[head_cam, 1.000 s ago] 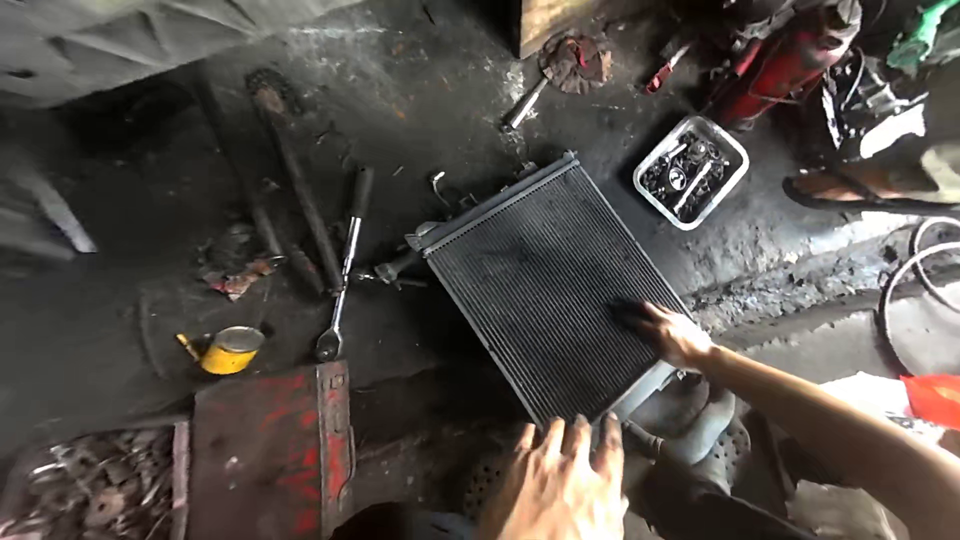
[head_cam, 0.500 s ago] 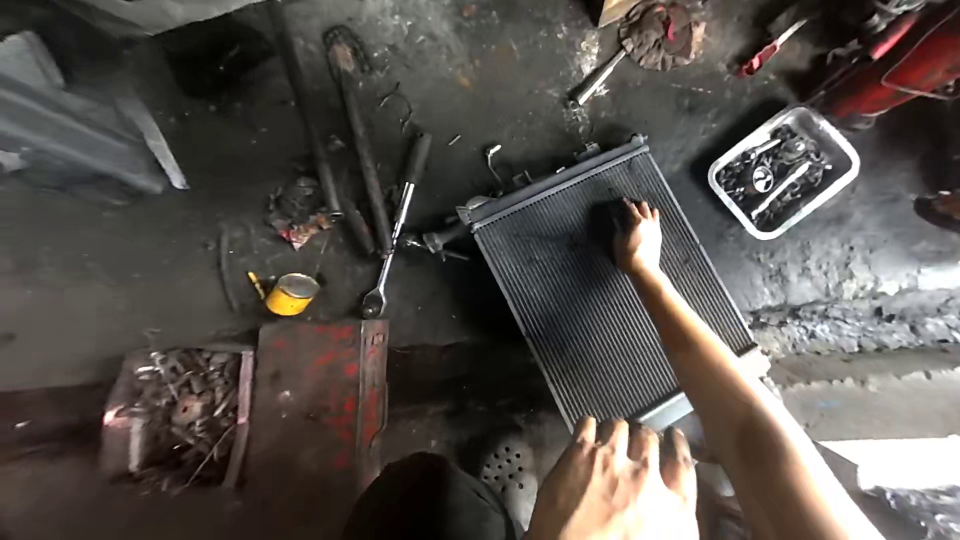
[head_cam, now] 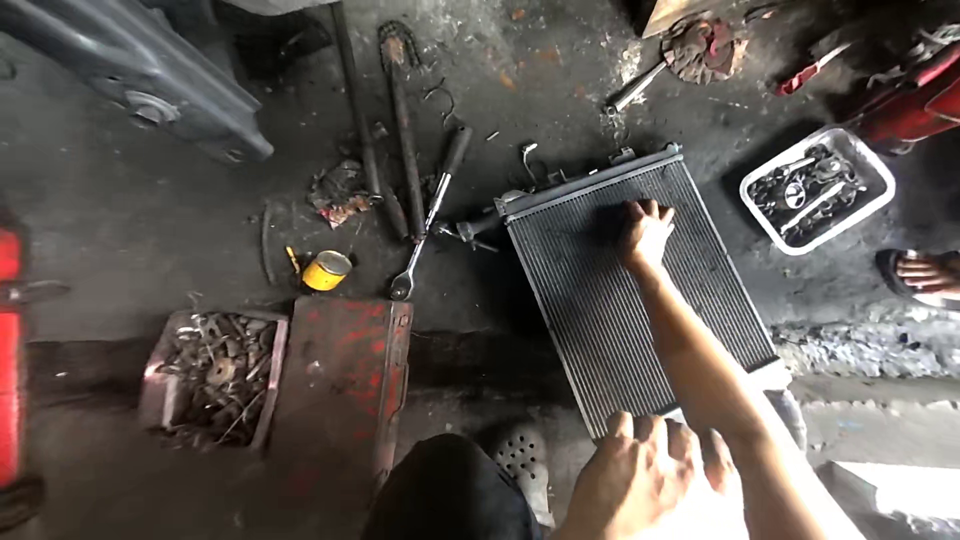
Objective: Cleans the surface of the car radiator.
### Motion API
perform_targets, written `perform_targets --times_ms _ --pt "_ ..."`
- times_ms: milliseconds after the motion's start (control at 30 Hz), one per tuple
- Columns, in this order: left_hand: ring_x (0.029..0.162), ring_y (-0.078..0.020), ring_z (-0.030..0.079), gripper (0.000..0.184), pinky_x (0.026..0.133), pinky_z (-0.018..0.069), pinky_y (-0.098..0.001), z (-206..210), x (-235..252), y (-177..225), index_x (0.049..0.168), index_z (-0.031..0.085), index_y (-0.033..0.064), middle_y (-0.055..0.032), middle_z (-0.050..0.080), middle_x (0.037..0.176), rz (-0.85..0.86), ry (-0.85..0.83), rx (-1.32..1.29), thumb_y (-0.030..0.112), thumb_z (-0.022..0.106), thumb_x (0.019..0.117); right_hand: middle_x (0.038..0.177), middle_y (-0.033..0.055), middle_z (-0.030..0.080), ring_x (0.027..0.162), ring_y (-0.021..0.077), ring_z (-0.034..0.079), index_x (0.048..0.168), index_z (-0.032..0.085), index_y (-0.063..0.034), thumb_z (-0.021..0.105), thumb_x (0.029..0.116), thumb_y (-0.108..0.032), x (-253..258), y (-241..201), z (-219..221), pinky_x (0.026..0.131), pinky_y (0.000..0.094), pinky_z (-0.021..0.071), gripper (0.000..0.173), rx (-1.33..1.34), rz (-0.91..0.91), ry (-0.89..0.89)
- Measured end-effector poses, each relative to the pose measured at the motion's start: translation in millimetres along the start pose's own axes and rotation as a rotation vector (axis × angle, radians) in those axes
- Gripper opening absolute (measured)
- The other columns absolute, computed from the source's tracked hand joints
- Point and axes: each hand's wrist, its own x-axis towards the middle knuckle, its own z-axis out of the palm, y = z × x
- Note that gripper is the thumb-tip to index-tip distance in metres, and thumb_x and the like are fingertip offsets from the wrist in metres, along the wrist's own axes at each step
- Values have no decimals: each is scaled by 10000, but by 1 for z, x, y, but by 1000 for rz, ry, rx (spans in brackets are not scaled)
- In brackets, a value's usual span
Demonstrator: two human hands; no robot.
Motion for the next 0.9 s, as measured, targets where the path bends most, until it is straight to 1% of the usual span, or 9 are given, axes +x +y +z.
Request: perform_targets --times_ms 67,167,233,400,467,600,700,800,900 --pt "1034 -343 699 475 848 545 -454 -3 -1 1 1392 633 80 -164 726 1156 16 -7 -4 353 583 1006 1362 243 598 1317 517 475 1250 707 -65 709 834 -33 -42 -20 7 1035 687 427 417 82 -168 -78" --pt "1048 -350 697 471 859 546 -467 -7 1 3 1401 623 74 -172 722 1172 29 -10 -12 332 576 1011 1317 193 651 1285 447 545 1221 735 -77 663 900 -24 -100 -15 13 1065 600 446 333 121 -579 -295" --pt "1035 -347 700 460 862 541 -466 -7 0 4 1388 632 70 -171 725 1162 24 4 -7 330 569 1014 1218 174 691 1184 420 612 1156 761 -83 649 914 1 -84 9 5 1000 576 504 280 85 -683 -228" --pt "1015 -340 699 468 854 542 -458 -4 -3 2 1398 626 84 -162 725 1143 11 -1 11 348 560 1017 1320 218 630 1269 471 534 1248 716 -91 671 896 -78 -9 17 -1 1041 641 438 355 22 -154 2" --pt "1062 -351 689 482 886 537 -469 -7 -1 2 1429 601 85 -170 713 1192 4 -32 -18 348 550 1028 1353 227 620 1314 466 513 1284 699 -69 679 870 -35 -42 -9 4 1099 622 416 416 95 -184 -63" --pt "1101 -347 682 490 915 529 -468 -7 4 0 1435 597 85 -167 711 1212 -8 -44 -11 346 554 1023 1387 195 624 1344 443 517 1310 699 -88 584 941 -42 -122 -21 4 1117 580 419 388 138 -515 -372" --pt "1102 -355 685 471 909 536 -476 -9 3 1 1423 604 83 -176 709 1218 -4 -36 -7 338 546 1031 1305 233 651 1264 483 557 1265 724 -68 670 904 -13 -82 14 1 1056 619 457 369 66 -479 -222" --pt "1100 -363 683 463 911 539 -488 -10 1 1 1416 603 75 -185 705 1211 -5 -47 -28 336 539 1039 1316 208 639 1270 461 541 1256 721 -108 673 893 -55 -16 29 2 1021 604 477 370 -10 -209 22" --pt "1146 -368 667 481 935 533 -493 -13 2 -2 1444 576 75 -189 694 1237 -16 -89 -30 341 535 1046 1294 203 652 1262 444 548 1205 732 -66 664 862 -22 -34 3 8 1058 594 445 352 60 -172 51"
